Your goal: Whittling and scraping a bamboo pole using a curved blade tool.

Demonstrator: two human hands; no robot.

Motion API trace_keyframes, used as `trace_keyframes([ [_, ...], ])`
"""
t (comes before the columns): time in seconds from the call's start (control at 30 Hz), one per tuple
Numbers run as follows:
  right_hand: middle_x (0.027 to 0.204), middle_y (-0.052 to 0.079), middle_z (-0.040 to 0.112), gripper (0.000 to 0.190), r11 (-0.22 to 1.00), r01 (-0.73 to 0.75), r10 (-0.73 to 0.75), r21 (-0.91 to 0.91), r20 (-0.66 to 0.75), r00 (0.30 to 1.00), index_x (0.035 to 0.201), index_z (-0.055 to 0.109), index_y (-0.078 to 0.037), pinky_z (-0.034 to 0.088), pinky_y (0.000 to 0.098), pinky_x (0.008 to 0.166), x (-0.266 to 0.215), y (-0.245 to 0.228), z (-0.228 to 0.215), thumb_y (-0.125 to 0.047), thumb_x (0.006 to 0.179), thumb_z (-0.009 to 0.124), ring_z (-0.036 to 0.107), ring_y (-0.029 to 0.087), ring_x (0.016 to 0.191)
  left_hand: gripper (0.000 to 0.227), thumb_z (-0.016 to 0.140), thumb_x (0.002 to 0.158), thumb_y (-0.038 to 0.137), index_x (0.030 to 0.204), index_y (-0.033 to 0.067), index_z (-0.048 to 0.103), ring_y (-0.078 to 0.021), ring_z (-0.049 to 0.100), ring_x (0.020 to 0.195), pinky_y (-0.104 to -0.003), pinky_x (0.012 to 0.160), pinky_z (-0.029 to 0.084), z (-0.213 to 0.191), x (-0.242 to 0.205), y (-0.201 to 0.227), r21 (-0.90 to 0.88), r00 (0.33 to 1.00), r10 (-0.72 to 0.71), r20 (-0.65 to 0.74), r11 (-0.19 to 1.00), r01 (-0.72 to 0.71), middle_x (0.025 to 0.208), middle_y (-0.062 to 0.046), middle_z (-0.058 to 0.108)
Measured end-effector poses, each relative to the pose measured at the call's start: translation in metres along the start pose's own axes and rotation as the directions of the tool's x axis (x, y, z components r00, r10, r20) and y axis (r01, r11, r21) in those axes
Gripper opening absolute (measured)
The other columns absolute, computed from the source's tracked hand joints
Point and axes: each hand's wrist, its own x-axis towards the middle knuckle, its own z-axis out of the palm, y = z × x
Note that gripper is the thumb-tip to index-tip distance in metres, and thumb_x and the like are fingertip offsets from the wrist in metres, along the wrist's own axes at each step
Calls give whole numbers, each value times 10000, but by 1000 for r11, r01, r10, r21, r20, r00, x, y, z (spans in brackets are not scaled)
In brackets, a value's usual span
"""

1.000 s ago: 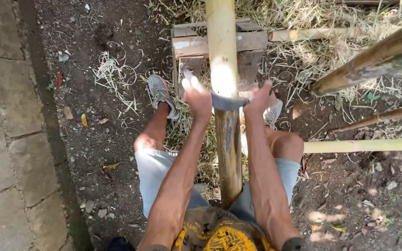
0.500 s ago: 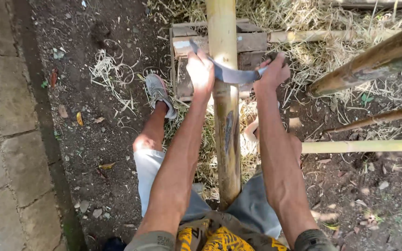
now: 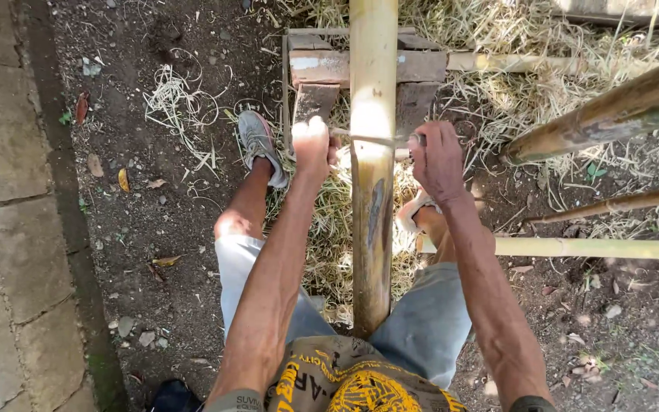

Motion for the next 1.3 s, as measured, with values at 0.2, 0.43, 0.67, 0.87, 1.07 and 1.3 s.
trace_keyframes([
  [0.2, 858, 150, 592, 191, 974, -213, 215, 74, -10, 977, 1009, 585, -5, 484, 409, 652, 12, 0, 4, -132, 1113, 487, 582, 276, 710, 298, 547, 1055, 295, 882, 59, 608, -145, 547, 564, -298, 463, 460, -10, -17, 21, 675, 572, 802, 175, 325, -662, 737, -97, 625],
  [0.43, 932, 154, 717, 193, 993, -119, 119, -6, 84, 989, 1095, 696, -26, 537, 425, 694, 65, -41, -20, -194, 1001, 684, 695, 305, 769, 280, 678, 947, 304, 1115, 80, 691, -168, 614, 759, -346, 610, 529, -7, 13, 15, 621, 416, 819, 396, 95, -778, 865, -36, 654],
  [0.67, 864, 100, 737, 291, 988, -78, 91, -134, 91, 992, 1168, 740, -92, 517, 381, 554, 46, -37, -14, -316, 981, 733, 677, 224, 622, 179, 711, 887, 209, 929, 36, 684, -135, 545, 588, -325, 501, 428, -7, -17, 6, 391, 738, 607, 293, 628, -672, 707, -25, 610],
  [0.87, 752, 45, 684, 314, 996, -28, 43, -88, 173, 984, 1150, 735, -142, 458, 298, 430, 9, -41, -21, -415, 1098, 590, 595, 135, 530, 131, 710, 858, 159, 822, 57, 637, -113, 523, 596, -309, 490, 412, -23, -47, -29, 468, 781, 579, 234, 637, -612, 731, -14, 595],
  [1.07, 725, 35, 673, 350, 994, -48, 63, -93, 158, 985, 1156, 743, -133, 459, 324, 440, 28, -50, -21, -436, 1097, 579, 576, 120, 520, 146, 689, 855, 172, 786, 84, 596, -131, 506, 623, -330, 526, 422, -11, -10, -22, 535, 726, 641, 250, 534, -655, 735, -13, 572],
  [1.3, 733, 47, 657, 357, 990, -22, 39, -140, 118, 992, 1127, 723, -94, 444, 313, 434, -8, -55, -30, -428, 1085, 604, 543, 114, 515, 257, 741, 859, 257, 771, 79, 579, -143, 533, 681, -350, 588, 460, -27, -59, -36, 404, 767, 586, 261, 655, -639, 762, -21, 545],
])
